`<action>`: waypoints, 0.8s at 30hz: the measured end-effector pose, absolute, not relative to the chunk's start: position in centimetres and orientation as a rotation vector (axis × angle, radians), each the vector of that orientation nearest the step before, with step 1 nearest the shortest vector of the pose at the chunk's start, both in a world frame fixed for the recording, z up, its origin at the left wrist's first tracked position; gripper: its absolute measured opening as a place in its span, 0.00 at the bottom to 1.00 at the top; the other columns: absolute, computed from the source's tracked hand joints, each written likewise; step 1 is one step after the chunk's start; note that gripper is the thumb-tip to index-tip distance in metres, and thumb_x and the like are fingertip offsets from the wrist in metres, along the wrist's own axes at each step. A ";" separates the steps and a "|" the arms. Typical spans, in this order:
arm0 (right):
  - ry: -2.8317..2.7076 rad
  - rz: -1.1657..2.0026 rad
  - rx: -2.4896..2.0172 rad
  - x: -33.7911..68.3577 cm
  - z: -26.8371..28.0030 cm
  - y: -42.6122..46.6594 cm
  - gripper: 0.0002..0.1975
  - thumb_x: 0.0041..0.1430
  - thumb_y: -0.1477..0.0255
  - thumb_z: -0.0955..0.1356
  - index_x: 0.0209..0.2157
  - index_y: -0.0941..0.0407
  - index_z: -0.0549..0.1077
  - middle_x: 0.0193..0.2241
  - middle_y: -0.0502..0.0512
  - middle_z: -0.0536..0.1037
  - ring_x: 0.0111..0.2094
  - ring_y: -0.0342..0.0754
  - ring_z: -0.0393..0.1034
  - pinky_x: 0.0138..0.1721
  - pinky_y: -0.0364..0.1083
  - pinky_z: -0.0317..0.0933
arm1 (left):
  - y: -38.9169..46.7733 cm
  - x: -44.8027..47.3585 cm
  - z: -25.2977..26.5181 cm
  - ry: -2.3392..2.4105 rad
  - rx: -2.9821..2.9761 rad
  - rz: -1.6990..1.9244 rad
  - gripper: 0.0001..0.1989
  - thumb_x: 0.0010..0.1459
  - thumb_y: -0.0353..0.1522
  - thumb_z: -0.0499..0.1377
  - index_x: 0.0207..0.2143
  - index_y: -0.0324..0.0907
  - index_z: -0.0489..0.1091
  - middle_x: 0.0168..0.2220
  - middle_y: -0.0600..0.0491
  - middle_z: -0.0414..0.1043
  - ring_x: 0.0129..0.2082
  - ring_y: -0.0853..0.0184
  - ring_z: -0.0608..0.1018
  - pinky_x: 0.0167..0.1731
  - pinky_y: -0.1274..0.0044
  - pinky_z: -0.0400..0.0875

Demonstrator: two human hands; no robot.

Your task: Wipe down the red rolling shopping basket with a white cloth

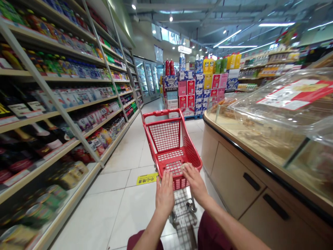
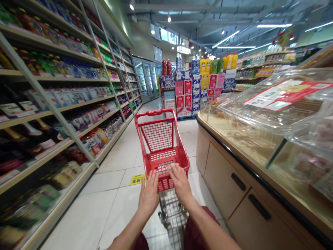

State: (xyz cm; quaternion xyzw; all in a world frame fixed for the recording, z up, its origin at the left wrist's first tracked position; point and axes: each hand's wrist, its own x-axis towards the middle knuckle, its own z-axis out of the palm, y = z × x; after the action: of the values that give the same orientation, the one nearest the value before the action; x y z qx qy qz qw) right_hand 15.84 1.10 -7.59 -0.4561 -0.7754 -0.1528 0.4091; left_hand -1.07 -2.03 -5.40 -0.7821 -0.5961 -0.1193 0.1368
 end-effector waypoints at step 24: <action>-1.910 -0.401 -1.253 16.3 -7.4 0.7 0.24 0.57 0.81 0.54 0.55 0.52 0.56 0.56 0.56 0.58 0.59 0.49 0.42 0.54 0.57 0.49 | -2.5 -1.3 -6.4 -1.656 -2.236 -0.405 0.36 0.43 0.19 0.45 0.58 0.38 0.44 0.60 0.50 0.44 0.60 0.64 0.45 0.56 0.63 0.48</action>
State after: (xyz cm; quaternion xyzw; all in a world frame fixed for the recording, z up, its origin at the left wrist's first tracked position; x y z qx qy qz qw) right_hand 16.34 0.65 -7.42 -0.4954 -0.7549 -0.1583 0.3995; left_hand -1.34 -2.50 -6.39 -0.7844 -0.5811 -0.1419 0.1641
